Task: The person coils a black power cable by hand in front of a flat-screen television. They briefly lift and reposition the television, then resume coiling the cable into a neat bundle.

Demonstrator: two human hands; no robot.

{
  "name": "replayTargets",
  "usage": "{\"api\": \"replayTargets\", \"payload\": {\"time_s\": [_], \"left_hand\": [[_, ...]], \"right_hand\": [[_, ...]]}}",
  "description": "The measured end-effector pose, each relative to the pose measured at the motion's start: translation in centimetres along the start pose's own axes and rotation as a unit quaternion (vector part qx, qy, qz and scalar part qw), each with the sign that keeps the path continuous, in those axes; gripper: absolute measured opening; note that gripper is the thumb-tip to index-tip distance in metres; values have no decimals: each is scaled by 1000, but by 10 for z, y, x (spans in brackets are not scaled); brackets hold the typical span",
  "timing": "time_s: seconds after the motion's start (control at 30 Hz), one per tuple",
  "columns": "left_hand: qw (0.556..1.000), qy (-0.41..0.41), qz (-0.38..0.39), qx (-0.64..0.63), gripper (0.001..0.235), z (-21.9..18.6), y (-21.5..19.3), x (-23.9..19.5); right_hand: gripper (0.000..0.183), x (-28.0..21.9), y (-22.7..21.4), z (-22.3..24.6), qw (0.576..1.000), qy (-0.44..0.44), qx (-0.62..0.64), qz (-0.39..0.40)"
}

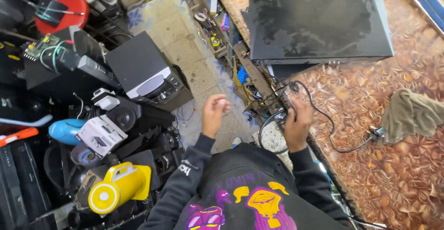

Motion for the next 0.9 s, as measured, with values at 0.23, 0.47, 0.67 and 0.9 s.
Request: {"api": "replayTargets", "payload": {"time_s": [0.23,0.47,0.67,0.9], "left_hand": [[963,-61,114,-237,61,-19,177,23],[952,-164,102,-236,46,-6,151,8],[891,-76,404,-194,53,-97,140,-50],[956,-99,270,-59,48,20,32,-67]], "right_hand": [[48,49,-20,-93,953,78,-292,-25],[23,47,-103,46,957,217,164,97],[16,3,-81,163,900,-56,294,317],[28,-65,-8,249,692,-217,277,631]]}}
Point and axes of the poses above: each hand's wrist, its own x-axis towards the middle knuckle, its own y-axis out of the palm, z = x × y, the point moved 9 cm from there along x, towards the middle knuckle, and after that the axes turned 13 degrees about y, right-handed, at the moved point
